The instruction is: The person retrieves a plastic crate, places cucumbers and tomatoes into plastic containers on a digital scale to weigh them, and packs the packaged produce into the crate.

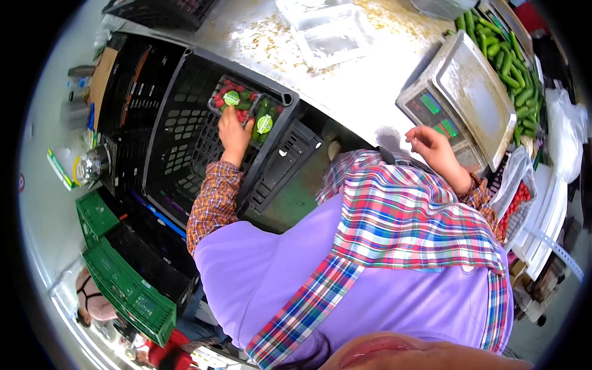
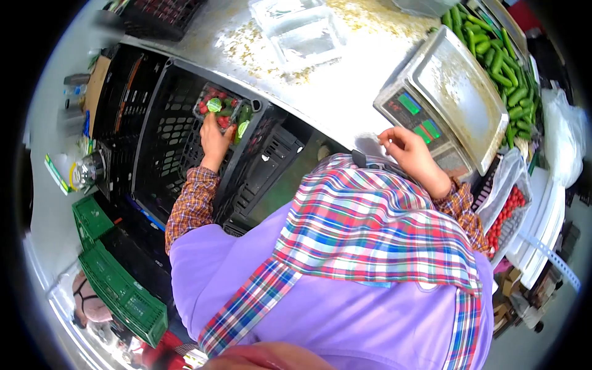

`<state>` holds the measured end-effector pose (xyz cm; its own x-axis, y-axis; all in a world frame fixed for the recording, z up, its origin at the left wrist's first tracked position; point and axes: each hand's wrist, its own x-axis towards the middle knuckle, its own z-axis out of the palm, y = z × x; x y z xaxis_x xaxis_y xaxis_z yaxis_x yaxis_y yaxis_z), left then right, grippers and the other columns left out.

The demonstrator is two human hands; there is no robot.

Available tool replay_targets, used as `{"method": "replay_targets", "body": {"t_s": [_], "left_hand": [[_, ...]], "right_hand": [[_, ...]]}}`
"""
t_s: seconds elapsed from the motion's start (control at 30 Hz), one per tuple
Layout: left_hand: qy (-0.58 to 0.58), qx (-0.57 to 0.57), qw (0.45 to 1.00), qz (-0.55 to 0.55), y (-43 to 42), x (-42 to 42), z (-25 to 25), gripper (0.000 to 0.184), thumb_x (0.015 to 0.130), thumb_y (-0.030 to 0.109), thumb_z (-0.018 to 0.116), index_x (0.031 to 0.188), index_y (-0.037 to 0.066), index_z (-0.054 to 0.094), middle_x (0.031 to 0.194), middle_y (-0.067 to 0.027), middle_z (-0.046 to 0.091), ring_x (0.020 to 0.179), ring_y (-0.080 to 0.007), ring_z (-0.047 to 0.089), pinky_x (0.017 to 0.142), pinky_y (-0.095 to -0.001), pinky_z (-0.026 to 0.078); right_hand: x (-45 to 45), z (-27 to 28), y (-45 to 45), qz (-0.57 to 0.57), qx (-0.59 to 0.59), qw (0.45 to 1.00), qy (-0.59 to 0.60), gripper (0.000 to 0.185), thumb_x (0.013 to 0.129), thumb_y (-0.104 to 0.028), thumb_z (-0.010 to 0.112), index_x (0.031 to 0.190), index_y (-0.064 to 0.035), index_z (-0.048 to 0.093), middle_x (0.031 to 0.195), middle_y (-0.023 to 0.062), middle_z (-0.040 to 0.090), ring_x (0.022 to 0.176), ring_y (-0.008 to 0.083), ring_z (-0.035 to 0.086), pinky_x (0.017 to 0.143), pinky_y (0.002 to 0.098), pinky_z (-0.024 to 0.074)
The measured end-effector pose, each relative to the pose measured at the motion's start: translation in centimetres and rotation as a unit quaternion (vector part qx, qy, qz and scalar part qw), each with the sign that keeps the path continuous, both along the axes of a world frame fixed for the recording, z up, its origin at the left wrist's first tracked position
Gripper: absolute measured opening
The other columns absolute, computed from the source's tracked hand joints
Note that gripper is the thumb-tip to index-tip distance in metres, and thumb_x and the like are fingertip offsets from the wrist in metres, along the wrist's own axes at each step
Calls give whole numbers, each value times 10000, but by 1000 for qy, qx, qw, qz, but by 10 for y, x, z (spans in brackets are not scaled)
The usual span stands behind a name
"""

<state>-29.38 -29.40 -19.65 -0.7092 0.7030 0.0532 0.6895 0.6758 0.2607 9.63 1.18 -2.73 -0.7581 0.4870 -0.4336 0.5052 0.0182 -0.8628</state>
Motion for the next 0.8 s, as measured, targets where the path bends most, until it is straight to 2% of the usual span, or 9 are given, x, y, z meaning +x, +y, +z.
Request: {"method": "replay_targets", "body": {"t_s": [0.07,0.2,0.27,0.3,0.37,0.47,0.57,0.67,0.8], "left_hand": [[-87,-168,975,-120,26,-14,-19,738,760,337,704,1315,-24,378,1345,-226,405,1246,-392,367,1030,-469,323],[-56,-82,976,-192,13,-66,-71,546,789,333,665,1202,8,516,1207,-229,538,1143,-380,497,940,-433,422],[-131,-67,988,43,64,-53,61,429,801,298,655,1106,7,575,1054,-220,614,988,-361,594,857,-406,467],[-124,126,982,64,61,-85,54,318,832,219,631,1049,-11,588,950,-182,644,861,-305,626,783,-371,488],[16,315,949,12,111,-58,139,175,881,121,582,984,-20,598,916,-112,638,802,-179,593,744,-303,482],[-81,361,923,-110,187,0,206,179,885,139,586,972,-13,625,863,-97,643,754,-183,591,712,-294,481],[66,171,939,-291,255,23,186,257,848,246,640,1007,45,656,907,-138,657,840,-325,590,743,-394,470],[169,-85,936,-297,301,58,162,274,854,318,587,896,56,654,907,-149,659,906,-363,589,777,-442,469],[130,-175,936,-276,326,53,151,203,840,254,564,839,63,634,889,-148,659,868,-364,609,732,-454,485]], "right_hand": [[-16,32,4,7,29,997,71,139,874,1,563,1009,10,594,899,46,631,792,97,597,709,221,489],[-54,175,-8,162,290,915,230,213,778,69,541,954,-15,627,900,103,626,795,252,607,719,320,490],[-46,217,-14,228,327,854,335,155,761,-37,597,912,-53,625,897,78,626,737,219,588,638,331,479],[-41,233,-21,238,347,827,372,135,759,-115,631,892,-90,634,897,57,629,723,202,585,617,319,478],[-31,248,-31,254,386,797,390,132,756,-110,633,886,-88,638,888,58,630,725,203,587,622,316,481],[-17,256,-43,264,451,767,372,128,750,-103,636,877,-84,642,874,61,632,727,206,591,630,312,486],[3,259,-47,251,501,754,344,124,745,-96,639,868,-81,647,860,64,635,730,208,596,639,308,490],[29,263,-48,217,542,753,304,120,740,-89,642,859,-78,652,846,67,637,732,210,600,647,304,494],[97,274,-48,138,597,756,228,115,733,-79,646,847,-73,659,828,70,640,736,213,605,658,299,500]]}}
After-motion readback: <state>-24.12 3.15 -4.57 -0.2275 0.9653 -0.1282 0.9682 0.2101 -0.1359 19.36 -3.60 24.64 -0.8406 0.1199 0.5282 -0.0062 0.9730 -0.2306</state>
